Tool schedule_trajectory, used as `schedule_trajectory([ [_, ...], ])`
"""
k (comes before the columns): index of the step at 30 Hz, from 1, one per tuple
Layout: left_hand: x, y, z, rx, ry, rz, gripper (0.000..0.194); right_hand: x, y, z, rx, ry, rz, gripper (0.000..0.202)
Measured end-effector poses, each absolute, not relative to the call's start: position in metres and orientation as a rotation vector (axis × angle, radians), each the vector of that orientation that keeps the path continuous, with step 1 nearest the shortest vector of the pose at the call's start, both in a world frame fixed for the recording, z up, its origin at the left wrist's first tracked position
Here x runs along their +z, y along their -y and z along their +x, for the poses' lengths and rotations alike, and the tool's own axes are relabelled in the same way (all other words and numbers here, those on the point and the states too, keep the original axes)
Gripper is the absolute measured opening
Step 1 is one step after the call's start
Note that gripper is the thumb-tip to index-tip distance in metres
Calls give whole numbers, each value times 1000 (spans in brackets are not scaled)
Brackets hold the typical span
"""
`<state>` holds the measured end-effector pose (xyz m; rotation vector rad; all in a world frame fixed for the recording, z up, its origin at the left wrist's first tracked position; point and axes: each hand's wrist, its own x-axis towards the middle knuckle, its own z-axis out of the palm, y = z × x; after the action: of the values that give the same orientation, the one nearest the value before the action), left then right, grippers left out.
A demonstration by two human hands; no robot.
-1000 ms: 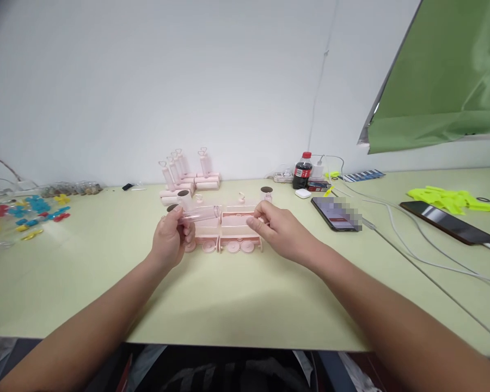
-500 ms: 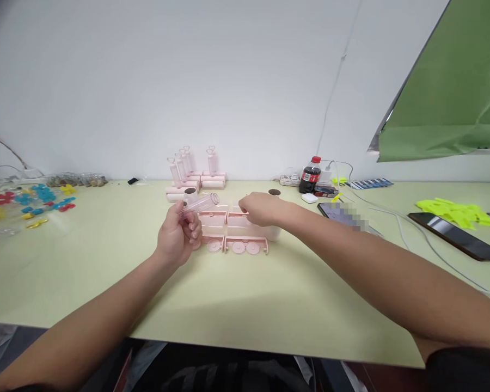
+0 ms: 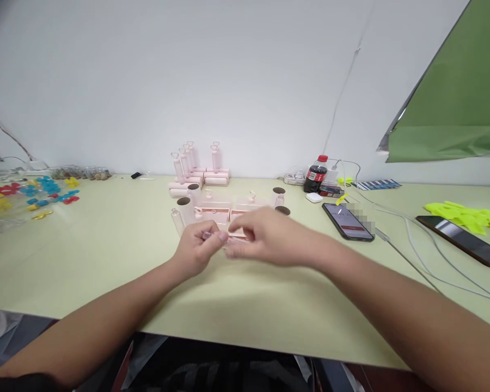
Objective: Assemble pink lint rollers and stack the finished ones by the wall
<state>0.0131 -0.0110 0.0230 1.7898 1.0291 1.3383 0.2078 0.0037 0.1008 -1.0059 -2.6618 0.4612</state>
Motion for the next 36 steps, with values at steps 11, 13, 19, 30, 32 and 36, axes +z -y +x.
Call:
schedule_trajectory([
  [11,48,26,0,1458,-874,2135,32,30,8,281,458,2171,-1592,38],
  [13,62,24,-8,1666,-923,2032,35,22,0,290,491,2124,-1682,41],
  [19,73,25,-12,1731,-1010,1830,38,13,-19,283,495,2118,-1755,34],
  [30,21,13,0,1371,-780,2205,20,34,31,259,312,2419,-1630,37],
  [32,12,14,6,1213,-574,2284,31,40,44,237,535,2600,-1301,28],
  [36,4,19,17,1019,-294,2428,50,33,43,198,913,2651,-694,11],
])
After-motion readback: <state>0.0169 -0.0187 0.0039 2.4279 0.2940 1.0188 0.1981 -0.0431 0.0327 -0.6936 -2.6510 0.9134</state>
